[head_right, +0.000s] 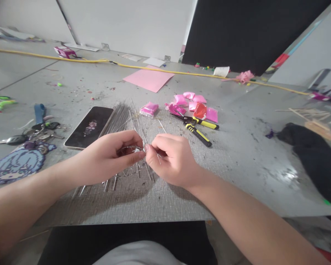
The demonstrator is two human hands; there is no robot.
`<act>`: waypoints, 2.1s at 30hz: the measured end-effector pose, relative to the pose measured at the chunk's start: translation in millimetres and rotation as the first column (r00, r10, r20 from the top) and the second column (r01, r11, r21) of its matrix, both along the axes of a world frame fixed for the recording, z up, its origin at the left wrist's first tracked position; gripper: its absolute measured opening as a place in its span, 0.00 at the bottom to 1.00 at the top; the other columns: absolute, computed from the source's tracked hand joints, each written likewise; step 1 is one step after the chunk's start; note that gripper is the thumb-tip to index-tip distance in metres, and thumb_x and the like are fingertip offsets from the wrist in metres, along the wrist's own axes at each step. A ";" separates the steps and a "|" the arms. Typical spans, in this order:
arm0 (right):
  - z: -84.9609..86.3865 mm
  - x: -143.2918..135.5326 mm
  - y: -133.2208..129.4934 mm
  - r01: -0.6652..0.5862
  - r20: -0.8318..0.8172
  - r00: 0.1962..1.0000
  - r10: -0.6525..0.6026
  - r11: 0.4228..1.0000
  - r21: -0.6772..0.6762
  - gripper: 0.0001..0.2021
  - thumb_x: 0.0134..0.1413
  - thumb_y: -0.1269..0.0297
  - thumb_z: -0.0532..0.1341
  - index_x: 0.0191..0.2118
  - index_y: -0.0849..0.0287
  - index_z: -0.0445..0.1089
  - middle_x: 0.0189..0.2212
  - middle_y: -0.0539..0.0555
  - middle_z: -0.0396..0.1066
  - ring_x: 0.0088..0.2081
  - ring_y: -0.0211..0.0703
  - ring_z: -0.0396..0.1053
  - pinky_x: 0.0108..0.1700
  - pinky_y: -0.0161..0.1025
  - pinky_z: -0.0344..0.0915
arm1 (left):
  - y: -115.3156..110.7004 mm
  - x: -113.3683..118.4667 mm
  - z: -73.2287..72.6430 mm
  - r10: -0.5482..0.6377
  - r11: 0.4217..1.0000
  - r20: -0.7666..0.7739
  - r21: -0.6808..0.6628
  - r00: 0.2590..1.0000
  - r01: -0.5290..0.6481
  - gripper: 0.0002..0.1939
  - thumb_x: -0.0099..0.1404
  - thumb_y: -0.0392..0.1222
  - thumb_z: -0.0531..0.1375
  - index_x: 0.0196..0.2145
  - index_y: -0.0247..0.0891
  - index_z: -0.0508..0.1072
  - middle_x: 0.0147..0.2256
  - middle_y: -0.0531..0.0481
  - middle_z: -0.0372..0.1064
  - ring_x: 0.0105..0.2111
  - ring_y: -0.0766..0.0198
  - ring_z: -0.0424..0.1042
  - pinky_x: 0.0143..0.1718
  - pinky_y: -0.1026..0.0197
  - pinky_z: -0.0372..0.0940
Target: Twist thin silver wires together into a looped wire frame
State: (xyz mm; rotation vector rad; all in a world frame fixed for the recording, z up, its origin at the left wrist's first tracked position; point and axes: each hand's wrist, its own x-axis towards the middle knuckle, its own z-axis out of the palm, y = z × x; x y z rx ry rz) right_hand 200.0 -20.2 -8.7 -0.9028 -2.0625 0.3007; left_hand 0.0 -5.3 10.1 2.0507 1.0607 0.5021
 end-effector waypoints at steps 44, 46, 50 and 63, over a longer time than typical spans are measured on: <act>2.0 -1.0 -0.7 0.005 0.008 1.000 -0.005 1.000 0.002 0.16 0.59 0.72 0.58 0.23 0.59 0.53 0.19 0.44 0.49 0.22 0.32 0.48 0.26 0.36 0.46 | -0.9 0.5 2.7 0.002 0.999 -0.017 0.038 1.000 -0.001 0.06 0.66 0.44 0.57 0.34 0.40 0.65 0.21 0.61 0.57 0.21 0.72 0.53 0.22 0.67 0.52; 2.0 -0.8 -1.1 0.000 0.005 1.000 0.000 1.000 0.001 0.16 0.59 0.72 0.58 0.23 0.59 0.52 0.19 0.44 0.49 0.22 0.32 0.48 0.26 0.36 0.46 | -1.3 0.0 3.0 0.001 0.999 -0.017 0.037 1.000 -0.001 0.06 0.67 0.44 0.57 0.34 0.41 0.65 0.21 0.61 0.57 0.21 0.72 0.53 0.22 0.67 0.51; 1.7 -0.8 -0.9 0.000 0.005 1.000 0.000 1.000 -0.005 0.17 0.59 0.71 0.58 0.23 0.58 0.52 0.19 0.44 0.49 0.22 0.32 0.48 0.26 0.36 0.46 | -1.4 -0.7 3.3 -0.005 1.000 -0.016 0.027 1.000 0.006 0.06 0.67 0.45 0.56 0.35 0.41 0.65 0.21 0.61 0.57 0.21 0.72 0.54 0.22 0.67 0.51; 1.7 -0.3 -1.3 0.000 0.007 1.000 0.000 1.000 -0.002 0.17 0.60 0.71 0.58 0.22 0.58 0.53 0.19 0.44 0.49 0.22 0.33 0.48 0.26 0.36 0.46 | -1.6 0.0 3.1 -0.009 0.999 -0.011 0.032 1.000 0.010 0.06 0.67 0.44 0.56 0.35 0.40 0.66 0.21 0.60 0.57 0.21 0.71 0.54 0.22 0.66 0.51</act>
